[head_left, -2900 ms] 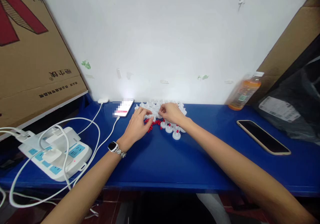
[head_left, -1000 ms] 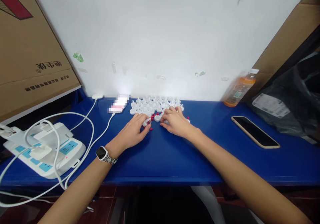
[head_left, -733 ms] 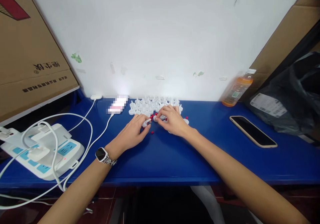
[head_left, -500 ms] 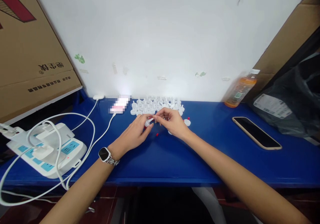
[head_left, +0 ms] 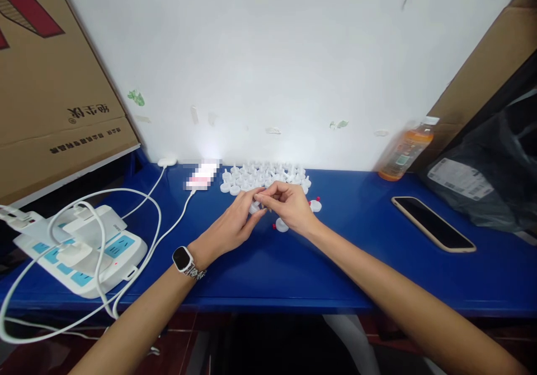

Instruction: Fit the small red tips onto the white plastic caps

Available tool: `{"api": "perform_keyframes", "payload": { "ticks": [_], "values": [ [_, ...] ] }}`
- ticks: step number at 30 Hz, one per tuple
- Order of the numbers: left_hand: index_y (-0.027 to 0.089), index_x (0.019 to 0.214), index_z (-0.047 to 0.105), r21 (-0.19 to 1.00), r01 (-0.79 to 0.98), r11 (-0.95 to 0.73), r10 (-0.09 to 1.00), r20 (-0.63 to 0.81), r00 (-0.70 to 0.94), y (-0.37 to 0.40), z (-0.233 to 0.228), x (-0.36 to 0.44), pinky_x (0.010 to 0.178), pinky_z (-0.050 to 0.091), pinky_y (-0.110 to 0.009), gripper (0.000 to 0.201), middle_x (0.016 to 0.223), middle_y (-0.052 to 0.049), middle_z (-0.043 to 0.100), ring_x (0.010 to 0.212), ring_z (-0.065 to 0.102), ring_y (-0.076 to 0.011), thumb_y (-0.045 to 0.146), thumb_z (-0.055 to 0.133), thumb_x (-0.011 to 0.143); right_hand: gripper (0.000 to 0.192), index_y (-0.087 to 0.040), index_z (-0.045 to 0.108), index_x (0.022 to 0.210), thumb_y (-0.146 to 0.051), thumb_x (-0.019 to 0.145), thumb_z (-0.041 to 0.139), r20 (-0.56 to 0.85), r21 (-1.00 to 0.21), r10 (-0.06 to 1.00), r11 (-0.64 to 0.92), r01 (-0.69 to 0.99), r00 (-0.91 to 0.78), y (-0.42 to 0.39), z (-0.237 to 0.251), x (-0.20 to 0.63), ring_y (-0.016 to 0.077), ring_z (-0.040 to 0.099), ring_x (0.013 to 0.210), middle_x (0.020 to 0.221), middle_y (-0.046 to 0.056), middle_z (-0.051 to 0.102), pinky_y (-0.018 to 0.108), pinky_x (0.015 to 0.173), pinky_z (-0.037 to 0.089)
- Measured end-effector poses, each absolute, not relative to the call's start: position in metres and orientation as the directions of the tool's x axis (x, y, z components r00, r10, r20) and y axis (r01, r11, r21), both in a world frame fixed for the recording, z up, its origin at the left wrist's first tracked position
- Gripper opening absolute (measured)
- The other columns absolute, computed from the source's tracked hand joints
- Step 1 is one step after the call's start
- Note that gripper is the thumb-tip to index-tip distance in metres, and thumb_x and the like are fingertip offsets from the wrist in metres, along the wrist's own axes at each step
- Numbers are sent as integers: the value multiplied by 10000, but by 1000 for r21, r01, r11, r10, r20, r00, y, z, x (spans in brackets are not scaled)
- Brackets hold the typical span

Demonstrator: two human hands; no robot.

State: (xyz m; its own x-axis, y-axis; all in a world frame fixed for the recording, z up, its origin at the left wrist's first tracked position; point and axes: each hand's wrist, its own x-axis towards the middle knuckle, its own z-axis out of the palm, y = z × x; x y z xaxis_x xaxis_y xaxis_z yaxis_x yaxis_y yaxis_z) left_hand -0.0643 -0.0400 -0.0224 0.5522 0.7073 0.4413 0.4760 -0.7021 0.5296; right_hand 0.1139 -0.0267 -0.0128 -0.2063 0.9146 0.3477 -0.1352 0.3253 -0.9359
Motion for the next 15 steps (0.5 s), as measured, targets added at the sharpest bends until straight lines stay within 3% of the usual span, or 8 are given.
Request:
{"api": "perform_keyframes", "payload": {
  "ticks": [3, 6, 9, 12, 15],
  "values": [
    [274, 1531, 222, 532, 490, -691, 719, 432, 544, -37, -26, -60, 1130, 404, -461, 547, 1472, -131, 450, 1362, 459, -264, 407, 409, 1034, 353, -187, 647, 717, -499, 706, 811, 342, -940, 907, 327, -101, -245, -27, -6, 119, 133, 599, 616, 689, 18, 670, 278, 596, 491],
    [263, 1560, 146, 497, 543, -677, 736, 449, 507, -34, -25, -57, 1093, 426, -480, 660, 1421, -142, 490, 1327, 480, -286, 444, 462, 1009, 341, -187, 623, 724, -494, 759, 767, 353, -925, 895, 377, 39, -272, -22, 0, 133, 132, 588, 605, 698, 21, 676, 275, 582, 471],
    [237, 1487, 309, 407, 595, -693, 713, 504, 486, -31, -20, -60, 1065, 426, -483, 613, 1297, -119, 561, 1228, 515, -285, 442, 553, 964, 262, -181, 633, 753, -422, 825, 710, 359, -853, 891, 434, 291, -277, -17, 2, 148, 130, 560, 595, 687, 20, 677, 264, 568, 425],
    [227, 1281, 519, 361, 607, -708, 693, 519, 499, -31, -16, -66, 998, 448, -450, 342, 1186, -92, 594, 1121, 534, -260, 380, 536, 975, 164, -182, 653, 768, -316, 862, 658, 300, -750, 873, 465, 469, -385, -14, -2, 157, 135, 565, 608, 669, 4, 672, 269, 608, 412],
    [232, 1106, 603, 370, 596, -712, 696, 485, 530, -32, -14, -70, 924, 461, -413, 184, 1088, -67, 610, 1035, 536, -239, 328, 495, 992, 108, -189, 681, 800, -248, 878, 633, 293, -603, 825, 552, 576, -483, -17, -2, 157, 142, 582, 667, 682, -10, 650, 289, 713, 411]
  ]
}}
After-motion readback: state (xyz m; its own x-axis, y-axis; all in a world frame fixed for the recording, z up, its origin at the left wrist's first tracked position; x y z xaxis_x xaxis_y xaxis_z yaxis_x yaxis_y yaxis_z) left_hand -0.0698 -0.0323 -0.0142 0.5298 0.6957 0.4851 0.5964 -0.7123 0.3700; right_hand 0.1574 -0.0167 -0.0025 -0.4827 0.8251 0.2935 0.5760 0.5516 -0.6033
